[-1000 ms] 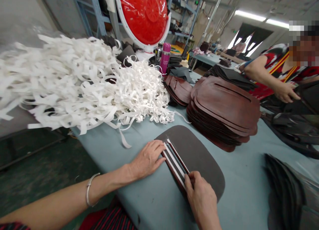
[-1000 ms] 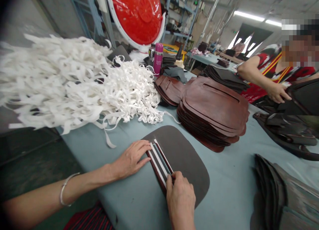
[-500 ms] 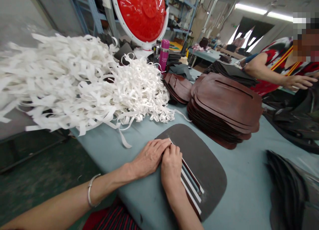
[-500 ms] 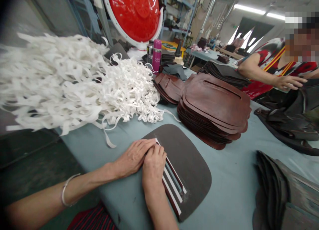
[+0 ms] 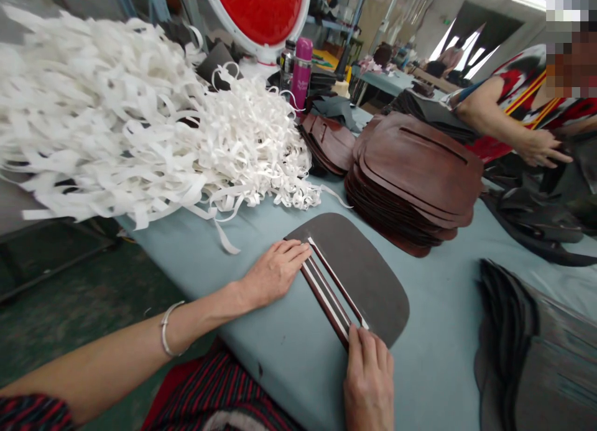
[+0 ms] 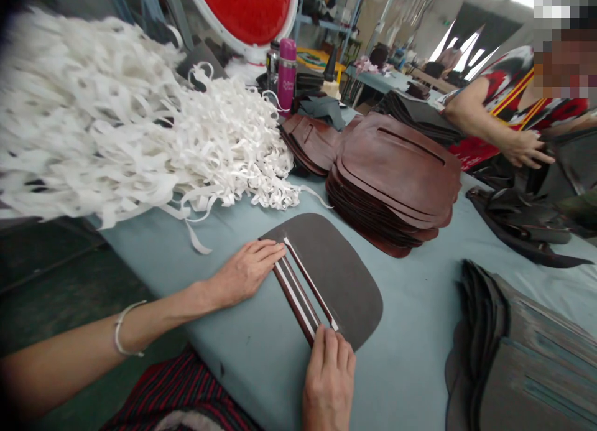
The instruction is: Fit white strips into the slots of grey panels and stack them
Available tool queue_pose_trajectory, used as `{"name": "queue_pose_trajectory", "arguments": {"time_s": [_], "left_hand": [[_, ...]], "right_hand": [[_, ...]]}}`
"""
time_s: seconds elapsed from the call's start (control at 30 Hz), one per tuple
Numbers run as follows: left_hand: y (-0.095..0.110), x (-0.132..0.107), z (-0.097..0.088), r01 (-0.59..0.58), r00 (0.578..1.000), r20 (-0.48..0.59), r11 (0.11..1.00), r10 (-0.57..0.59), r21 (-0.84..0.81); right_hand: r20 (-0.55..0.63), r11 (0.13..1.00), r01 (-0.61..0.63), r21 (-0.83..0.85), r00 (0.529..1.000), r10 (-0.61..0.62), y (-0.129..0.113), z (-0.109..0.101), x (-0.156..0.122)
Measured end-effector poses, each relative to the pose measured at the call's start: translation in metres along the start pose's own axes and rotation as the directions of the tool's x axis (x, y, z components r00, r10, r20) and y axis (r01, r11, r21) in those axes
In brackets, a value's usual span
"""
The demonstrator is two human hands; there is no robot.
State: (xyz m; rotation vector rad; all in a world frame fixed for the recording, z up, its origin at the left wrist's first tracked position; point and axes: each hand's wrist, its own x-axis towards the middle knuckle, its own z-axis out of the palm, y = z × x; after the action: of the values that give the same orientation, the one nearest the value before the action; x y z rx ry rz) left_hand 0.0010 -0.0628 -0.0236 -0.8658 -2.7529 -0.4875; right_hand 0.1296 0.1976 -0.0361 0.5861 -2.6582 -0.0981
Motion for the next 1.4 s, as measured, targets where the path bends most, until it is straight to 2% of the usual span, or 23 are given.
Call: {"name": "queue_pose_trajectory", "arguments": {"time_s": [0.2, 0.3, 0.4, 0.53, 0.63, 0.7, 0.83, 0.93, 1.03, 1.13, 1.2, 1.3, 1.4], "left_hand": [[0.0, -0.001, 0.004, 0.052, 0.996, -0.076, 0.998, -0.055, -0.035], [0.001, 0.0, 0.003, 0.053, 0.994, -0.092, 0.998, -0.056, -0.039], [0.002, 0.001, 0.002, 0.049, 0.994, -0.1, 0.998, -0.051, -0.031], [0.002, 0.001, 0.002, 0.043, 0.996, -0.082, 0.999, -0.045, -0.03], [0.001, 0.002, 0.005, 0.043, 0.996, -0.074, 0.999, -0.044, -0.019], [0.001, 0.003, 0.006, 0.046, 0.996, -0.078, 0.999, -0.047, -0.012], [0.004, 0.003, 0.007, 0.044, 0.996, -0.082, 0.999, -0.044, 0.003], [0.006, 0.003, 0.006, 0.044, 0.997, -0.07, 0.999, -0.042, 0.028], [0.007, 0.004, 0.004, 0.044, 0.997, -0.07, 0.998, -0.042, 0.032], [0.007, 0.006, 0.001, -0.025, 0.998, -0.049, 0.999, 0.027, 0.048], [0.007, 0.008, -0.001, -0.086, 0.996, -0.015, 0.994, 0.087, 0.071], [0.007, 0.01, -0.002, -0.11, 0.994, -0.004, 0.987, 0.111, 0.115], [0.004, 0.008, 0.001, -0.121, 0.991, -0.035, 0.98, 0.128, 0.159]], "right_hand": [[-0.105, 0.993, -0.082, 0.089, 0.99, 0.091, -0.004, 0.001, 0.013], [-0.084, 0.984, -0.124, 0.124, 0.987, 0.135, -0.003, -0.003, 0.024], [0.007, 0.978, -0.174, 0.116, 0.985, 0.174, -0.015, 0.0, 0.056], [0.129, 0.982, -0.172, 0.083, 0.979, 0.16, -0.05, 0.012, 0.118], [0.159, 0.985, -0.161, 0.061, 0.976, 0.15, -0.061, 0.017, 0.135], [0.139, 0.986, -0.165, 0.038, 0.978, 0.158, -0.056, 0.013, 0.117], [0.072, 0.984, -0.178, 0.021, 0.982, 0.176, -0.029, -0.011, 0.044], [0.037, 0.966, -0.22, 0.133, 0.976, 0.217, -0.012, -0.025, 0.006], [0.002, 0.93, -0.258, 0.261, 0.964, 0.267, -0.007, -0.027, 0.0], [-0.034, 0.93, -0.194, 0.311, 0.976, 0.215, -0.009, -0.022, 0.005], [-0.059, 0.931, -0.188, 0.313, 0.974, 0.217, -0.009, -0.018, 0.004], [-0.123, 0.943, -0.201, 0.267, 0.963, 0.24, -0.009, -0.009, -0.002], [-0.27, 0.963, -0.178, 0.201, 0.935, 0.229, -0.01, 0.0, -0.005]]}}
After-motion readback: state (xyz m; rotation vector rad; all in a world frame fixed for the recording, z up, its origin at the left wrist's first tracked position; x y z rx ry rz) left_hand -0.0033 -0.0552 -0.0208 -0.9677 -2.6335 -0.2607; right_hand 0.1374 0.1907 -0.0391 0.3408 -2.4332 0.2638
